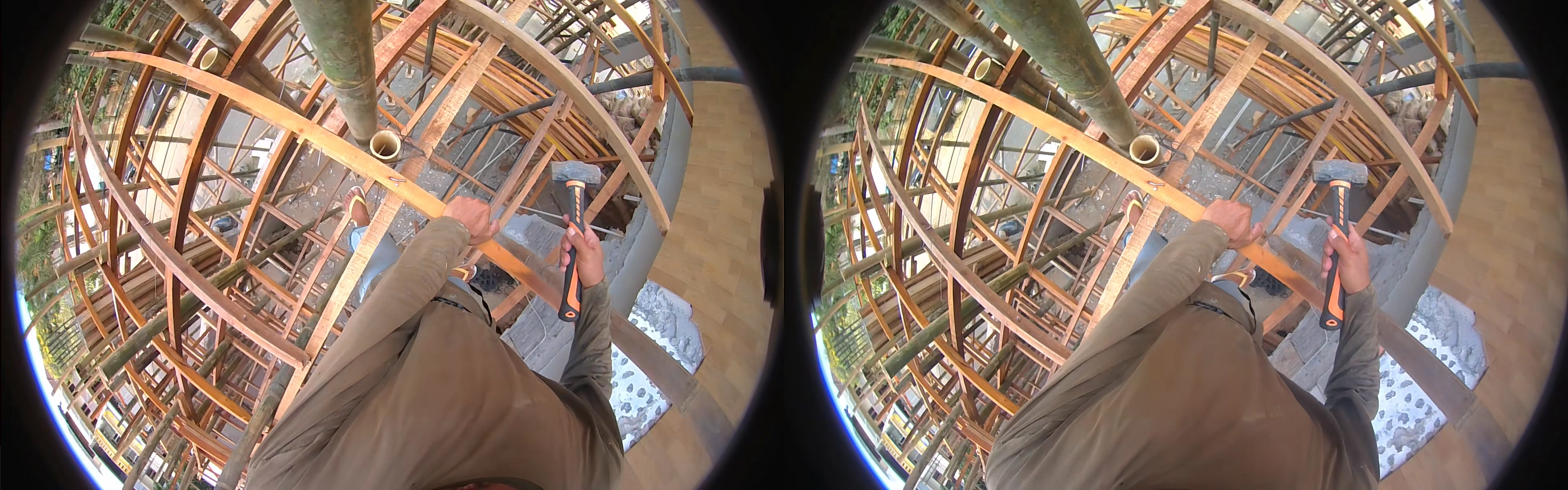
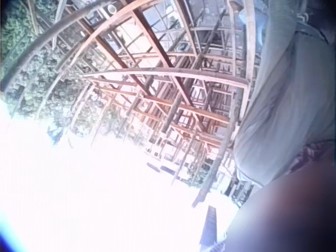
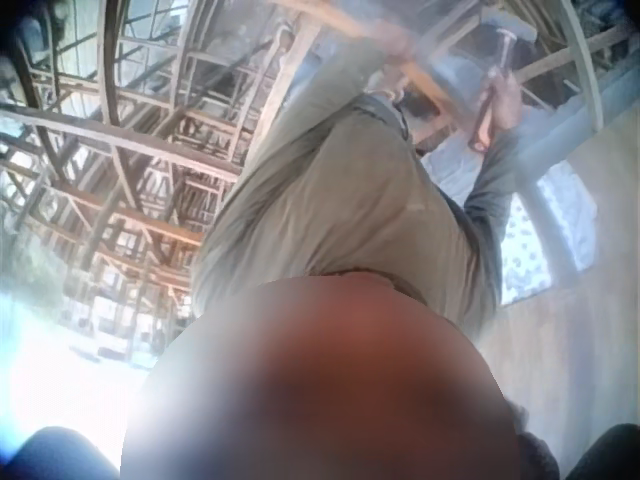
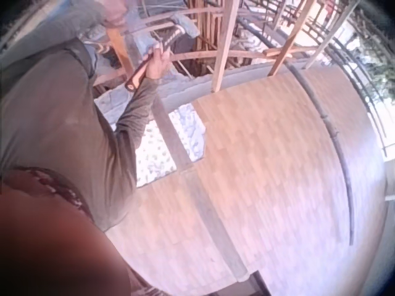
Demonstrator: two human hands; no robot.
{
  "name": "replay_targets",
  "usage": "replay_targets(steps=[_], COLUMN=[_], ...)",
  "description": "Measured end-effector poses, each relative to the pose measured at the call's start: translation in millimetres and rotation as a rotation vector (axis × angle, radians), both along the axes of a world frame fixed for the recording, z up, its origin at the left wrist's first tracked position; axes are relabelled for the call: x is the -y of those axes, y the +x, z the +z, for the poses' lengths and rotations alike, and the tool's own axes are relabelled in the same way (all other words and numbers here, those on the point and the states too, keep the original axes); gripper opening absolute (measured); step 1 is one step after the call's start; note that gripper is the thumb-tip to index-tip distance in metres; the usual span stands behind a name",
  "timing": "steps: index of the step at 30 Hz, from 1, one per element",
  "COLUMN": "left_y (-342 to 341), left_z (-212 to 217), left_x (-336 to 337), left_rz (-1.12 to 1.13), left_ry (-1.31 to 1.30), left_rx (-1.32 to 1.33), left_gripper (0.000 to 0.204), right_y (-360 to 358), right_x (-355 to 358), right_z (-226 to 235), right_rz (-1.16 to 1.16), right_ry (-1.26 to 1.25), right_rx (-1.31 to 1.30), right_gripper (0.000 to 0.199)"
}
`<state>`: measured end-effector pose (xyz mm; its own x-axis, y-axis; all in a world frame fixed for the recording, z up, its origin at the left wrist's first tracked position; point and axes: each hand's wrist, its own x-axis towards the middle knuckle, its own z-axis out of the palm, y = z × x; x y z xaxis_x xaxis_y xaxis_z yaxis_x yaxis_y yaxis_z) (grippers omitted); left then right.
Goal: The person uses a hammer to secure wooden planks onto a bamboo scaffolding structure. They repeatedly position planks and strike them to fasten them in place, working on the framework of the scaffolding.
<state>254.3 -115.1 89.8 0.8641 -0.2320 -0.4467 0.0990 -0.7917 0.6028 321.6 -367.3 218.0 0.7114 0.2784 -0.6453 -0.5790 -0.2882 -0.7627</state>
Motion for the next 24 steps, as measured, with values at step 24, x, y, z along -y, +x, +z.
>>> replay_targets(steps=[24], left_y=[-26.1], left_z=[2.7], left_x=[4.8], left_rz=[0.123], left_ry=[0.023], left_rx=[0.335], left_gripper=[0.045], right_y=[-167.5], right_x=[77.2], right_z=[-80.2], right_rz=[0.5], right_ry=[-0.436], right_rx=[0.586], right_gripper=[0.034])
